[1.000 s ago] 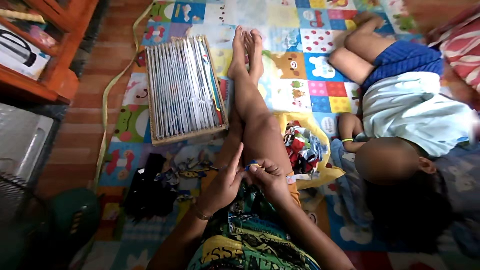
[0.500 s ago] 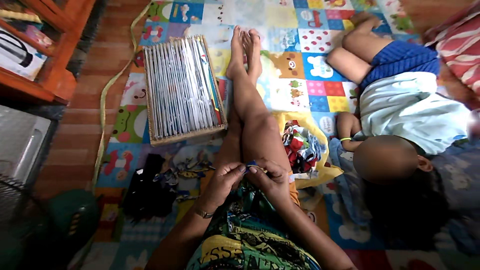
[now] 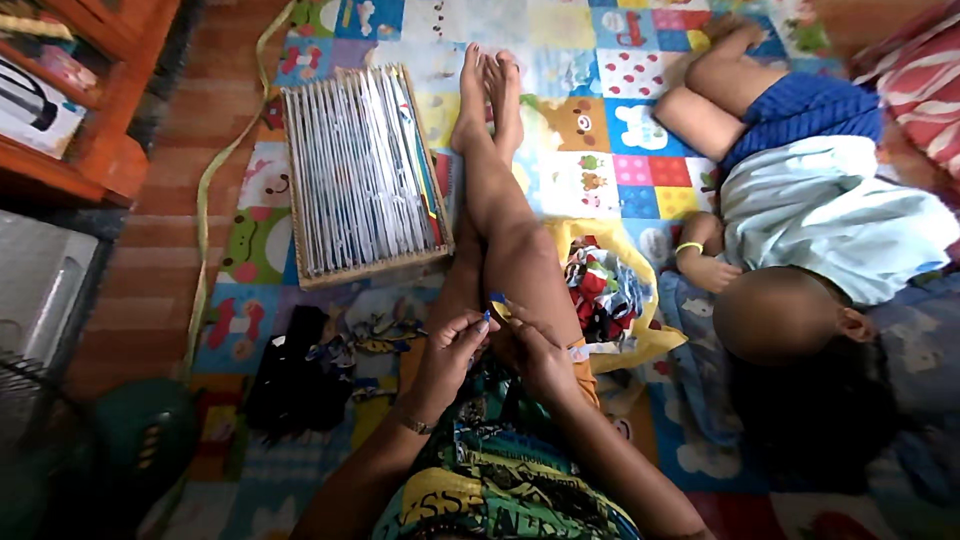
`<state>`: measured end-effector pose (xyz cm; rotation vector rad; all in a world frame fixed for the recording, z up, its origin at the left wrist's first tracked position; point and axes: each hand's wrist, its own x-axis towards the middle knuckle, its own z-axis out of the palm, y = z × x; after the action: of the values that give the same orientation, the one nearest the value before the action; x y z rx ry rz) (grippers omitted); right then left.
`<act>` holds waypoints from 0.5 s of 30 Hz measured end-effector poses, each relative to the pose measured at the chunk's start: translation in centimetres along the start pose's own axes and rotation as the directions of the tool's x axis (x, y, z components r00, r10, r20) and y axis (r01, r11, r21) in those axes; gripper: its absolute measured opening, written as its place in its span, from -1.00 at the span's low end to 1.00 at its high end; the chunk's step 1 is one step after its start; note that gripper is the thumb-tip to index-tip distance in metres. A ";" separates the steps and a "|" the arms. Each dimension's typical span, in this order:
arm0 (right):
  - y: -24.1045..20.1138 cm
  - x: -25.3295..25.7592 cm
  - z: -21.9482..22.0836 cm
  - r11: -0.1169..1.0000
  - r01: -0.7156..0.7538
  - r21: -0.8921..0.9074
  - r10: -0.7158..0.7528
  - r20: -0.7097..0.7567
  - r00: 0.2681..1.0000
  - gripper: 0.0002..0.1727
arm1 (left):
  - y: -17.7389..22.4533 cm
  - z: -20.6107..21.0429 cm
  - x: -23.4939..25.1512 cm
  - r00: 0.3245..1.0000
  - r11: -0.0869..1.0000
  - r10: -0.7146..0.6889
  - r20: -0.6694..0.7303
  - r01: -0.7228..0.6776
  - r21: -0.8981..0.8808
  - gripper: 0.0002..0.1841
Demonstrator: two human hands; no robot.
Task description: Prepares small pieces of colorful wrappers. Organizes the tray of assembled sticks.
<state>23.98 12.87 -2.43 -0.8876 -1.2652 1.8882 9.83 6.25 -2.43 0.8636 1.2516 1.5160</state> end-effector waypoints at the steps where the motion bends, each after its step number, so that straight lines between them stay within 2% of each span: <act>1: 0.2 0.1 0.0 1.000 0.023 -0.006 -0.023 0.000 1.000 -0.52 | -0.3 0.2 0.0 0.999 0.999 0.034 -0.016 -0.034 0.018 -0.78; 4: 0.0 0.1 0.4 0.998 0.063 0.000 -0.063 -0.041 0.997 -0.63 | -0.8 0.9 -0.3 0.990 0.990 0.133 -0.038 -0.131 0.057 -0.83; 9: -0.2 -0.1 0.7 0.964 0.080 0.252 -0.058 -0.092 0.994 -0.87 | -1.2 1.5 -0.5 0.953 0.953 0.301 -0.025 -0.300 0.035 -0.86; 12: -0.1 -0.1 0.6 0.948 0.088 0.307 -0.066 -0.081 0.995 -0.82 | -1.5 1.8 -0.4 0.929 0.931 0.365 -0.064 -0.362 0.054 -0.86; 15: 0.3 -0.2 0.3 0.963 0.124 0.239 -0.119 -0.033 0.992 -0.75 | -1.9 1.8 -0.1 0.904 0.908 0.415 -0.101 -0.404 0.110 -0.87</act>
<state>23.71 12.48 -2.62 -0.6818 -1.0277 1.8827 11.99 6.68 -3.85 1.1608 1.2848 1.8818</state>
